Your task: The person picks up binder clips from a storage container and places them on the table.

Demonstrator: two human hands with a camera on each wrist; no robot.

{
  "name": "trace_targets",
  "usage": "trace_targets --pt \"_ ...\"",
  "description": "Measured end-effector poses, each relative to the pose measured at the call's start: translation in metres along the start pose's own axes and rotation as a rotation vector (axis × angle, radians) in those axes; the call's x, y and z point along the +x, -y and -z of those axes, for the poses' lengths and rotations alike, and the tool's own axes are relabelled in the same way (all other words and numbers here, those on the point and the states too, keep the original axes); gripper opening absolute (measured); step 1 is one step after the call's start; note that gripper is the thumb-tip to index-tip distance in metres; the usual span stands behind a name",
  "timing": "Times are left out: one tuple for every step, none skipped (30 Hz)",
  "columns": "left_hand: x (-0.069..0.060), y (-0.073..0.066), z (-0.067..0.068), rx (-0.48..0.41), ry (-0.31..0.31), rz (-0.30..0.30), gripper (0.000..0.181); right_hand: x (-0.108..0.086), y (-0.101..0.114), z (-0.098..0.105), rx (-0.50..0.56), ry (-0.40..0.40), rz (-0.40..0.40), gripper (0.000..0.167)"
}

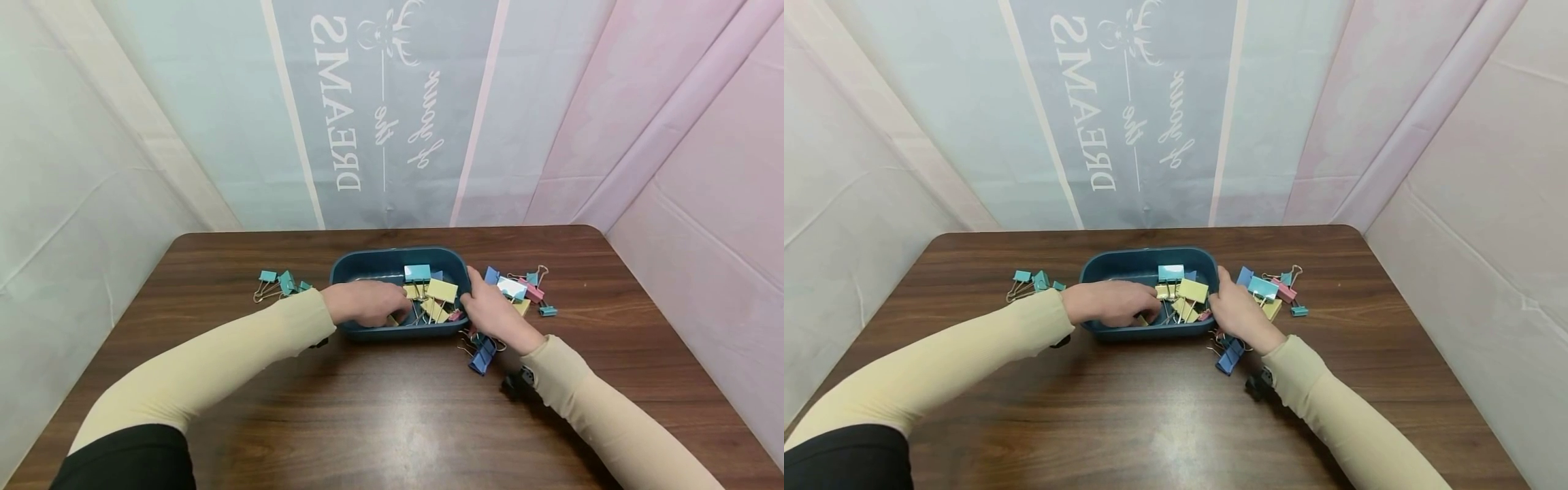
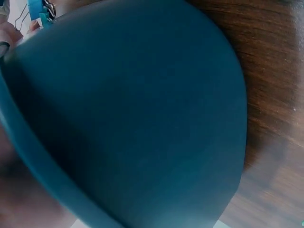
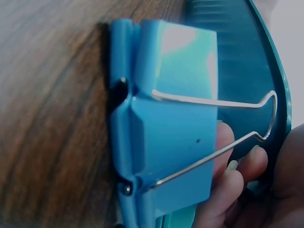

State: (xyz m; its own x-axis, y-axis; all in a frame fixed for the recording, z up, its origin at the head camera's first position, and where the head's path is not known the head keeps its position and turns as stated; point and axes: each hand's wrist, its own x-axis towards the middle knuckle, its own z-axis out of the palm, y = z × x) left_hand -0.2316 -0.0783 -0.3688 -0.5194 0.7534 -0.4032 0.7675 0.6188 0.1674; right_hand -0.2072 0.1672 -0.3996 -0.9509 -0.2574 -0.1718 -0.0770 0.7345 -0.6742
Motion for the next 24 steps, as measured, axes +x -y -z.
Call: trace_targets --pt "0.0 0.0001 -0.0001 -0.002 0.003 0.002 0.012 -0.0001 0.0002 0.0001 -0.002 0.002 -0.002 0.065" --pt "0.0 0.0003 -0.0003 -0.005 0.004 0.004 0.012 -0.0002 0.0004 0.0002 -0.003 0.004 -0.004 0.065" --pt "0.0 0.0004 -0.0005 -0.009 0.004 0.005 0.011 -0.0003 0.0005 0.0003 -0.005 0.007 -0.006 0.065" --pt "0.0002 0.0006 -0.0007 -0.011 0.003 0.006 0.011 -0.0003 0.0006 0.0003 -0.005 0.009 -0.006 0.065" --pt "0.0004 0.0007 -0.0009 -0.013 0.003 0.009 0.011 -0.0004 0.0008 0.0004 -0.006 0.01 -0.008 0.065" --pt "0.0004 0.0007 -0.0011 -0.013 0.001 0.013 0.011 -0.0004 0.0009 0.0004 -0.007 0.011 -0.01 0.065" --pt "0.0006 0.0009 -0.0012 -0.015 -0.001 0.019 0.011 -0.0004 0.0009 0.0003 -0.008 0.011 -0.011 0.065" --pt "0.0009 0.001 -0.0015 -0.015 -0.003 0.027 0.011 -0.0004 0.0009 0.0003 -0.008 0.011 -0.011 0.065" --pt "0.0013 0.0012 -0.0017 -0.014 -0.005 0.035 0.01 -0.0004 0.0009 0.0003 -0.009 0.011 -0.011 0.065" --pt "0.0017 0.0015 -0.0018 -0.011 -0.008 0.044 0.01 -0.0004 0.0009 0.0004 -0.01 0.011 -0.011 0.065" --pt "0.0019 0.0018 -0.0018 -0.004 -0.012 0.053 0.01 -0.0004 0.0009 0.0004 -0.011 0.011 -0.011 0.065" --pt "0.0022 0.0022 -0.002 0.003 -0.016 0.06 0.009 -0.0004 0.0009 0.0005 -0.011 0.01 -0.01 0.065" --pt "0.0025 0.0026 -0.0021 0.01 -0.02 0.066 0.009 -0.0004 0.001 0.0006 -0.01 0.01 -0.01 0.065" --pt "0.0029 0.0031 -0.0021 0.015 -0.025 0.068 0.008 -0.0004 0.001 0.0008 -0.01 0.011 -0.011 0.065" --pt "0.0032 0.0035 -0.0021 0.019 -0.029 0.068 0.008 -0.0004 0.001 0.001 -0.009 0.011 -0.012 0.065" --pt "0.0035 0.0038 -0.0021 0.022 -0.031 0.068 0.007 -0.0004 0.001 0.0011 -0.007 0.012 -0.014 0.065" --pt "0.0038 0.0039 -0.0022 0.027 -0.032 0.069 0.007 -0.0004 0.001 0.0012 -0.008 0.012 -0.016 0.065" --pt "0.004 0.004 -0.0021 0.028 -0.033 0.07 0.007 -0.0004 0.001 0.0013 -0.007 0.012 -0.017 0.065" --pt "0.0042 0.0041 -0.0019 0.028 -0.034 0.07 0.006 -0.0003 0.0009 0.0013 -0.006 0.012 -0.017 0.065" --pt "0.0043 0.004 -0.0017 0.027 -0.037 0.071 0.005 -0.0003 0.0009 0.0013 -0.006 0.011 -0.017 0.065" --pt "0.0043 0.0039 -0.0015 0.03 -0.037 0.073 0.005 -0.0002 0.001 0.0012 -0.003 0.011 -0.015 0.065" --pt "0.0043 0.0037 -0.0012 0.032 -0.039 0.074 0.004 -0.0003 0.001 0.0011 -0.002 0.01 -0.014 0.065" --pt "0.0042 0.0037 -0.0008 0.031 -0.041 0.076 0.003 -0.0004 0.0011 0.001 0.001 0.009 -0.012 0.065" --pt "0.004 0.0038 -0.0004 0.027 -0.044 0.078 0.003 -0.0004 0.0011 0.0009 0.004 0.009 -0.011 0.065"
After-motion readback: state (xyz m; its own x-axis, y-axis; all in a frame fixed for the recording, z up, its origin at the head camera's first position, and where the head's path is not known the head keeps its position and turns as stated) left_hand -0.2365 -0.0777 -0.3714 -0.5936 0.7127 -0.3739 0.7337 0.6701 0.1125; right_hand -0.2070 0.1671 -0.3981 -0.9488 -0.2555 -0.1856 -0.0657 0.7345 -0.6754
